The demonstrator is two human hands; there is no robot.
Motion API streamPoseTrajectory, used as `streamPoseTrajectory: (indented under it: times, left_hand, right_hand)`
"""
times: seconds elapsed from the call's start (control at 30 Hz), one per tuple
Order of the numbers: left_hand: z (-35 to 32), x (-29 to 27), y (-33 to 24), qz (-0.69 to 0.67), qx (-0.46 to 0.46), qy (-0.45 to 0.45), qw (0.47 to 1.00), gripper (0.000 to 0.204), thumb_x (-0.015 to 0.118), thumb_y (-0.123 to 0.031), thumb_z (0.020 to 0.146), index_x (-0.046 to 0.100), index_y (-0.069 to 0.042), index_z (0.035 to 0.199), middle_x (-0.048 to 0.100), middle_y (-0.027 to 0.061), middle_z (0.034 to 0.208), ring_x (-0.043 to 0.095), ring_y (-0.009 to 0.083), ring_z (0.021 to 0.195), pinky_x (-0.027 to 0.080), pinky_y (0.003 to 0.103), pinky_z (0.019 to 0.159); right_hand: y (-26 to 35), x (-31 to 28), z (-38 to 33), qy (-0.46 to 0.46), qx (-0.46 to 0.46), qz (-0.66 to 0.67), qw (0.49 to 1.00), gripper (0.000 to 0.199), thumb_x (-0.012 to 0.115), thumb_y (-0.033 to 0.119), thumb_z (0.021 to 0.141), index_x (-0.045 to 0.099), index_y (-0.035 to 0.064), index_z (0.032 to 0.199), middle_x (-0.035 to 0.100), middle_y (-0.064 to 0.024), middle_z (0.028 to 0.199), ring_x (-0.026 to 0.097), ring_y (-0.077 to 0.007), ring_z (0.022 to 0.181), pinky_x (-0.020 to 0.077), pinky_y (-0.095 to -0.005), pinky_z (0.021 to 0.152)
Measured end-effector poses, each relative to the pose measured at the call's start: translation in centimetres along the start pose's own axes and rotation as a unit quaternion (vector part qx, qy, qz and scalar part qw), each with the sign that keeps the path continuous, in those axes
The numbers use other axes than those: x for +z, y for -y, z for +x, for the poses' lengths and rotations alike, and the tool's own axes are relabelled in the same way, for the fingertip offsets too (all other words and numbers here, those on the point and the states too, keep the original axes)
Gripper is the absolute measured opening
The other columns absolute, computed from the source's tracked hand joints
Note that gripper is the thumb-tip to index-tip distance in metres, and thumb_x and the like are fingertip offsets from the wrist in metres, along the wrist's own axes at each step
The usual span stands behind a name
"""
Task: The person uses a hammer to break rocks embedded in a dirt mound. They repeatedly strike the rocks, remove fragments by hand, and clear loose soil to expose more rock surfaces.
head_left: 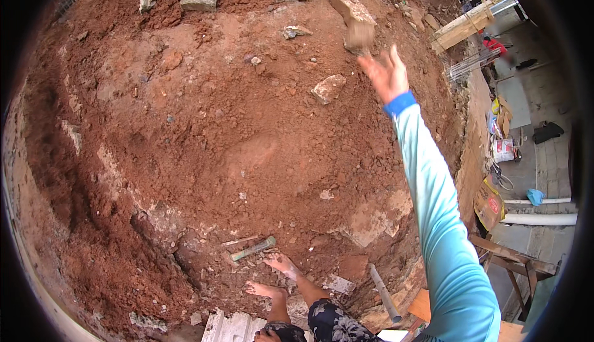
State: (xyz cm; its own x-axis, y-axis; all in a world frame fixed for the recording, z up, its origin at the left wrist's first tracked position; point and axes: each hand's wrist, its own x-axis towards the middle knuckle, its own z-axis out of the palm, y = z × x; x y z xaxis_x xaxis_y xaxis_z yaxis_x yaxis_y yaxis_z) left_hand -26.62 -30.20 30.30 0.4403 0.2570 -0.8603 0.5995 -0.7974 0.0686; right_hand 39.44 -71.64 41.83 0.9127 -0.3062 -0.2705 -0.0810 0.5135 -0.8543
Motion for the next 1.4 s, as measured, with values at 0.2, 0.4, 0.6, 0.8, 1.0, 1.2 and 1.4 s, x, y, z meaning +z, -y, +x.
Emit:
streamPoseTrajectory:
  times: [0.2,0.4,0.6,0.8,1.0,1.2,1.4]
  left_hand:
    - [-0.9,1.5,0.5,-0.002,-0.029,-0.033,0.999,0.059,0.033,-0.054,0.097,0.069,-0.007,0.104,0.068,0.0212,0.101,0.066,0.0389,0.093,0.05,0.049,0.085]
    - [2.2,0.4,2.5,-0.024,-0.023,-0.018,0.999,0.039,0.051,-0.04,0.089,0.066,-0.008,0.106,0.065,0.017,0.105,0.06,0.0357,0.101,0.044,0.046,0.091]
    - [0.1,1.1,1.3,-0.007,-0.059,-0.051,0.997,0.034,0.057,-0.032,0.087,0.067,-0.004,0.104,0.065,0.0179,0.105,0.06,0.0352,0.099,0.044,0.046,0.09]
    - [0.4,1.1,1.5,-0.019,-0.072,-0.043,0.996,0.036,0.056,-0.035,0.087,0.066,-0.007,0.107,0.063,0.0168,0.111,0.059,0.0338,0.105,0.04,0.048,0.095]
    - [-0.2,0.9,0.7,-0.03,-0.072,-0.04,0.996,0.038,0.053,-0.035,0.088,0.063,-0.006,0.11,0.062,0.0171,0.112,0.059,0.0347,0.106,0.04,0.049,0.096]
    - [-1.1,2.6,1.4,-0.041,-0.061,-0.061,0.995,0.036,0.053,-0.034,0.088,0.063,-0.008,0.11,0.062,0.0157,0.113,0.059,0.0327,0.106,0.04,0.047,0.094]
    - [-2.2,3.8,1.0,-0.082,-0.076,-0.057,0.992,0.036,0.054,-0.032,0.087,0.061,-0.009,0.114,0.059,0.0155,0.116,0.057,0.0328,0.108,0.039,0.047,0.094]
  right_hand:
    - [-11.4,0.7,3.8,0.003,-0.05,-0.728,0.684,0.112,0.083,0.05,0.069,0.02,0.0076,0.151,0.036,-0.0291,0.145,0.037,-0.0404,0.135,0.0338,-0.0448,0.111]
    - [-15.0,-3.3,1.6,-0.215,-0.038,-0.735,0.642,0.1,0.084,0.046,0.068,0.028,0.0235,0.148,0.034,-0.0277,0.144,0.033,-0.0453,0.134,0.0332,-0.0522,0.109]
    - [-18.2,-3.6,1.7,-0.142,-0.156,-0.73,0.65,0.086,0.085,0.051,0.061,0.049,0.0173,0.131,0.052,-0.029,0.12,0.053,-0.0425,0.113,0.0448,-0.0481,0.097]
    - [-17.9,-3.9,-1.6,-0.045,-0.168,-0.538,0.825,0.085,0.091,0.04,0.061,0.051,0.001,0.125,0.061,-0.0204,0.118,0.061,-0.0261,0.105,0.0487,-0.036,0.091]
    - [-13.3,-1.8,-6.1,0.047,0.096,-0.165,0.98,0.061,0.073,0.02,0.087,0.045,-0.0013,0.136,0.059,-0.0172,0.124,0.052,-0.025,0.12,0.0413,-0.0362,0.102]
    - [-2.1,6.7,-3.3,0.06,-0.111,-0.23,0.965,0.042,0.065,0.03,0.092,0.06,-0.0009,0.12,0.061,-0.0153,0.122,0.054,-0.0239,0.121,0.0441,-0.0397,0.104]
    - [-26.1,1.7,-22.4,0.404,0.051,-0.602,0.687,0.028,0.076,0.024,0.081,0.067,0.0066,0.101,0.069,-0.009,0.099,0.064,-0.022,0.096,0.0513,-0.0351,0.087]
